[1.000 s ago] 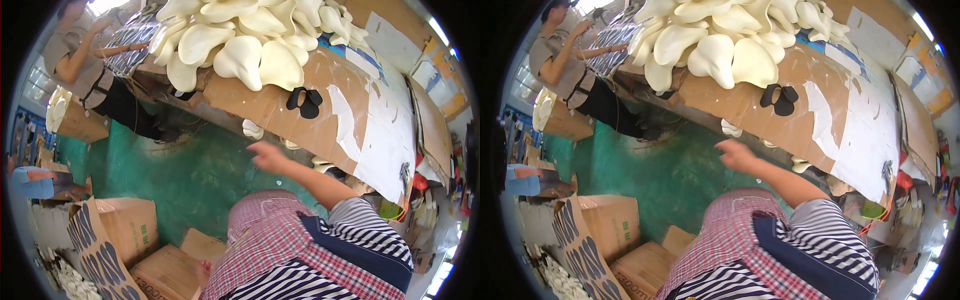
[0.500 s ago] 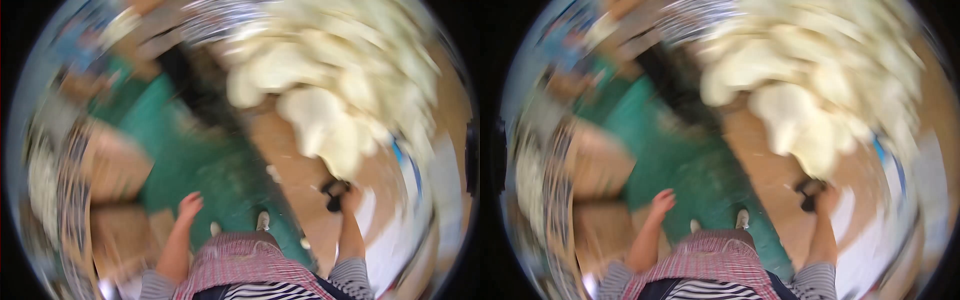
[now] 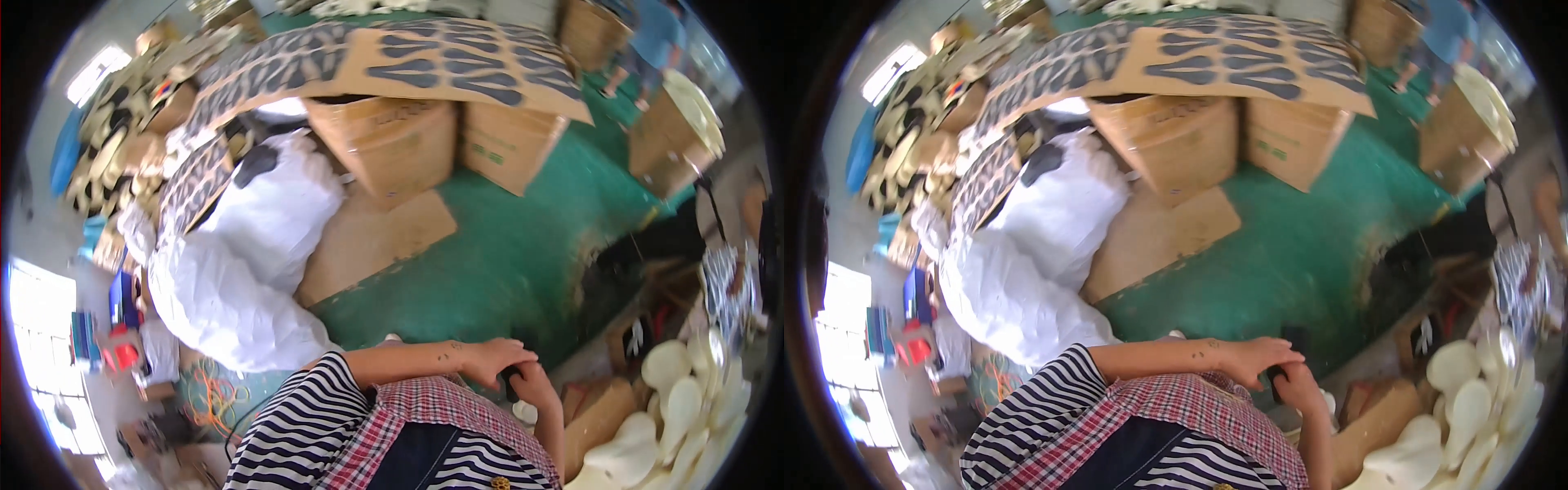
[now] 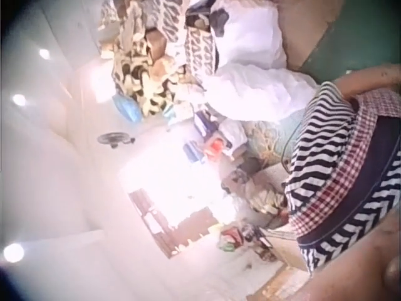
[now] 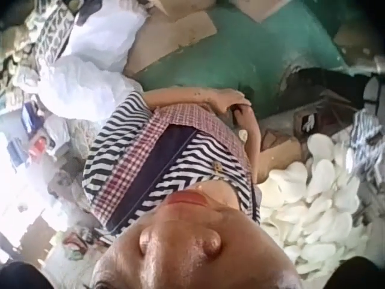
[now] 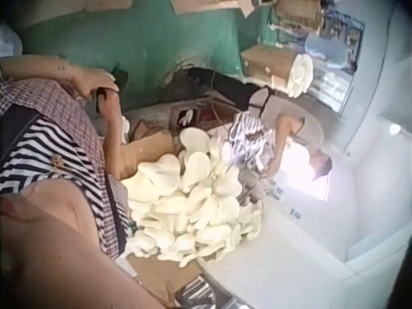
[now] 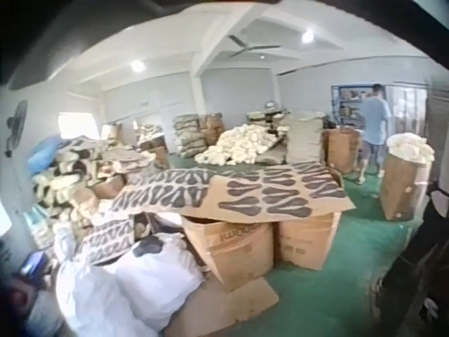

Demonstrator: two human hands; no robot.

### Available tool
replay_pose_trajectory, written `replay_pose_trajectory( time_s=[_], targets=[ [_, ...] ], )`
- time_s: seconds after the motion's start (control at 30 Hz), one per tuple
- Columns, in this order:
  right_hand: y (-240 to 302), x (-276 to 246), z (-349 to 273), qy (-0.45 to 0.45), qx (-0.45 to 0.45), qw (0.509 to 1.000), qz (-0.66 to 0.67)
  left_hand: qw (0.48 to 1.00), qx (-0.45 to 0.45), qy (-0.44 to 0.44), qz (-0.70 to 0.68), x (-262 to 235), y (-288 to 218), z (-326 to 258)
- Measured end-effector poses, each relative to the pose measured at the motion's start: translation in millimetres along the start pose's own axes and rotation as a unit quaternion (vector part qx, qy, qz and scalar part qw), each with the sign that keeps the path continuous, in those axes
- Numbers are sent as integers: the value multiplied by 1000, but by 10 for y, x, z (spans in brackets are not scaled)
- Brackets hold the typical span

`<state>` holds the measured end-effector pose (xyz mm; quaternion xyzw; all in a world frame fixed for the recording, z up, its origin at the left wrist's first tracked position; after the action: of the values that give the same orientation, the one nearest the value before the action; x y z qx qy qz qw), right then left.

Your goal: Applying glue to shaped material components using a handheld spray gun in a factory setting.

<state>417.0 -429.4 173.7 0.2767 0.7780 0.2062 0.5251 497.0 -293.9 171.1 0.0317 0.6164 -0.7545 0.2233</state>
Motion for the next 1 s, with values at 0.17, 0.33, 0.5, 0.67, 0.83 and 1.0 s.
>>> replay_pose_trajectory(
  time_s=[0.17, 0.33, 0.5, 0.67, 0.83, 1.0],
  targets=[
    [1389, 55, 1095, 153, -246, 957, -22, 961, -214, -160, -76, -1131, -217, -1010],
    [2725, 460, 1497, 262, -381, 884, -68, 878, -307, -362, -70, -1374, -443, -2376],
    [3226, 1066, 2133, 432, -414, 801, -16, 709, -326, -620, -84, -922, -669, -3257],
    [4022, 1947, 1705, 539, -539, 645, -51, 486, -313, -815, -51, 285, -998, -3715],
    [4412, 2817, 872, 586, -655, 471, -75, 355, -219, -908, 44, 627, -1427, -3963],
    [5259, 3454, 85, 558, -671, 487, -37, 250, -333, -909, 22, 1340, -1765, -4519]
  ],
)
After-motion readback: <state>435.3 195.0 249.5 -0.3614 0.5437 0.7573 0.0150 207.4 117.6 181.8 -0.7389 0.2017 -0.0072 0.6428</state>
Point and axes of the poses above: each hand's wrist, its own z-axis towards the middle knuckle, its own x-axis out of the palm, y = z × x, the point moved 3 cm from there along z, towards the middle knuckle, and after that the axes turned 14 degrees about -z, right-handed, at the moved point
